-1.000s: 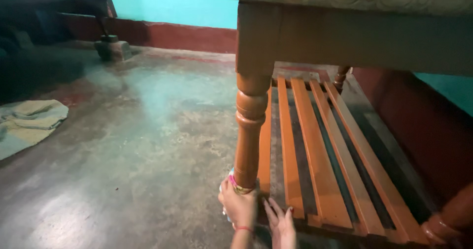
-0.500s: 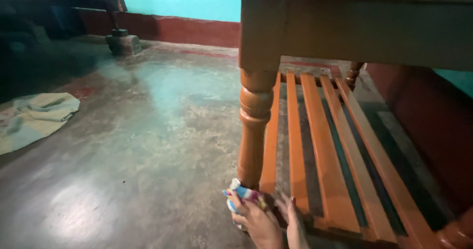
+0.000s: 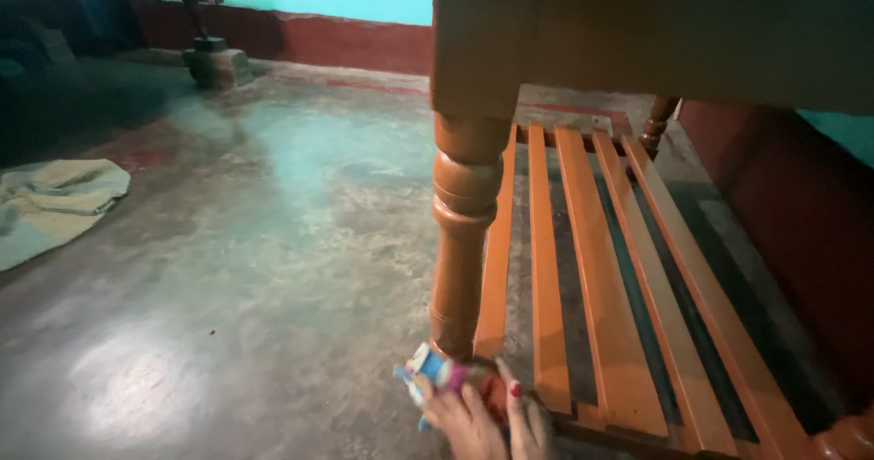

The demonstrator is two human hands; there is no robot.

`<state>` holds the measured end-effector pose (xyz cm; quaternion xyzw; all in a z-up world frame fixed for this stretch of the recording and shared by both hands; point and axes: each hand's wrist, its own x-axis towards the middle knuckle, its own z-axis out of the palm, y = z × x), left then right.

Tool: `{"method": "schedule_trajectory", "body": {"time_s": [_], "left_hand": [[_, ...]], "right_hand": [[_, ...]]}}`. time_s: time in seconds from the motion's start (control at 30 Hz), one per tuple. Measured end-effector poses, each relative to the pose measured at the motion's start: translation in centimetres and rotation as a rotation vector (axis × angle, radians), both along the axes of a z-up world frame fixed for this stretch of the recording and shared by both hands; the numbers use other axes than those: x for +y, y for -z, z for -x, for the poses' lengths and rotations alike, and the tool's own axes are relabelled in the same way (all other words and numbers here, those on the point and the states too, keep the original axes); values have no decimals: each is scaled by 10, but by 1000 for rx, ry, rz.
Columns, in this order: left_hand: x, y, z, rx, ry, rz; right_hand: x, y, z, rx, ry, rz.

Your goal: The person sprays a wooden table with a cleaning solution and wipes the tabletop, legs, and lower shelf with a cloth. The person then places the spray bottle on a wall shelf and continues wiping the table surface.

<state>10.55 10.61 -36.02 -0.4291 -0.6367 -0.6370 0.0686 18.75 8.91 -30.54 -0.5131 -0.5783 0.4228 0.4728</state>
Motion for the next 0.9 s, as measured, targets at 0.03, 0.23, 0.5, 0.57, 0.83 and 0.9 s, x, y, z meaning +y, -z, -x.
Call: {"method": "schedule_trajectory", "body": {"time_s": [0.03,0.23,0.5,0.57,0.83,0.9], "left_hand": [[1,-2,-2,-135,21,-10],[12,-31,-1,-485,-30,76],[48,-47,83,-910,740,17],[62,-64,108,-822,930,234],[53,-49,87,-883,779,151],[40,-37,73,-749,603,83]], "right_hand": [[-2,2,0,-49,-12,-13],[7,17,-16,-313,-143,-177],[2,27,-17,-612,-165,-148],[1,27,-19,-575,-175,-208],[-6,12,-13,-521,-155,-315],[-9,9,-12,-519,-160,-285]]}}
